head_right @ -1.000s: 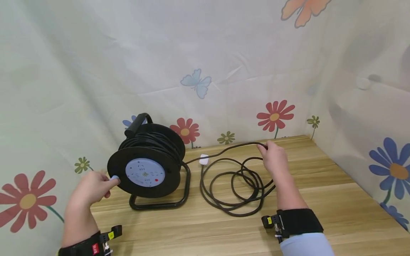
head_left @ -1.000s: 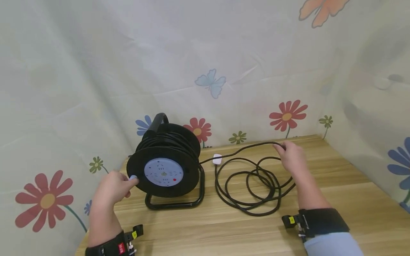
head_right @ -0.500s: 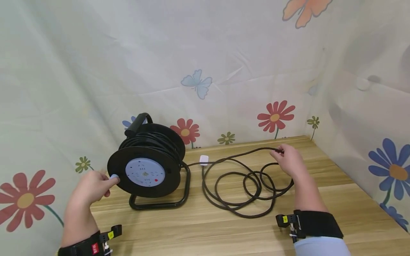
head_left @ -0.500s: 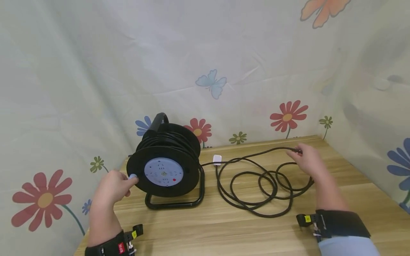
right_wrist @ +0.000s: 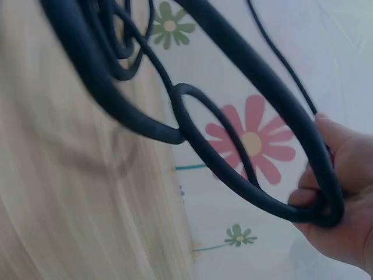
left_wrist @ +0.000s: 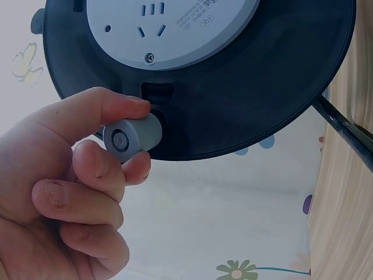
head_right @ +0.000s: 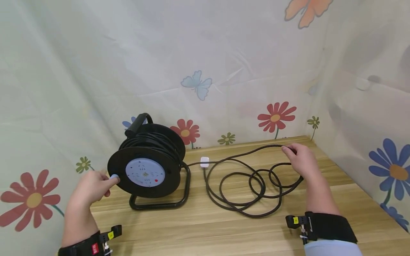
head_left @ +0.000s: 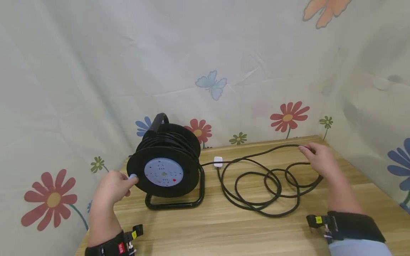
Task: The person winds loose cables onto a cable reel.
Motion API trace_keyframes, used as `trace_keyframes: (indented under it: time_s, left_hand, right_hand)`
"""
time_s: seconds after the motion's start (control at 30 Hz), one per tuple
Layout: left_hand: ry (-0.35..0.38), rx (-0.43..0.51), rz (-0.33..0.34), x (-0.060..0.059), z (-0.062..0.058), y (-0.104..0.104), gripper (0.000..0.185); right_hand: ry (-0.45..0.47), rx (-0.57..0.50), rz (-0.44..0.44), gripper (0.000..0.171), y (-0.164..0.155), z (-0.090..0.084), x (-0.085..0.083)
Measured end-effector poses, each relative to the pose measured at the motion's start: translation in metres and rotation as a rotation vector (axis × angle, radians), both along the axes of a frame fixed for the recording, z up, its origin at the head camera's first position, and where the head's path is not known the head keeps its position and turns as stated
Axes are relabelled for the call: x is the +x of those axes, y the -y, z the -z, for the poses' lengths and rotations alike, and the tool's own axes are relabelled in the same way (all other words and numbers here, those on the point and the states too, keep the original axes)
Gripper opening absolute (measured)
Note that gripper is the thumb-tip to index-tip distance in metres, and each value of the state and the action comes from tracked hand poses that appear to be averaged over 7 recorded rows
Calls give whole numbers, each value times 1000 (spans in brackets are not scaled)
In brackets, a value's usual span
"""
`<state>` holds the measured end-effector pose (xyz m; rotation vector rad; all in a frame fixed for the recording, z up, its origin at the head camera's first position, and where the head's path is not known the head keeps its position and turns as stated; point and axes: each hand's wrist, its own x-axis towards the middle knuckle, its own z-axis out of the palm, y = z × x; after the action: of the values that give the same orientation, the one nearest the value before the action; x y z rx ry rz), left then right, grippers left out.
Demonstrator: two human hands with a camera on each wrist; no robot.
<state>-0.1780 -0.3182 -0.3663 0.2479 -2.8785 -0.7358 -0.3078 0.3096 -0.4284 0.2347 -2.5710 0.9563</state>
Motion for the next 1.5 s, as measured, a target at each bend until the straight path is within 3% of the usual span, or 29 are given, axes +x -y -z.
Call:
trace_keyframes:
  time_s: [0.23, 0.6, 0.8, 1.13, 1.5]
  left_hand:
    - [-11, 21, 0, -1, 0, 0, 50]
    - [-40, 18, 7, -2, 2, 2, 51]
    - [-67, 87, -20, -3, -3, 3, 51]
    - [-50, 201, -93, -3, -4, -1, 55]
    - [-121, 364, -133, -2, -9, -6, 56]
  right_hand:
    - [99, -14, -62, 61, -8, -6, 6]
    - [66, -29, -39, 61, -3, -6, 7]
    - [66, -71, -28, 62, 6, -7, 4]
    - [89, -82, -49, 58, 16, -5, 5]
    - [75, -144, -99, 57, 31, -9, 5]
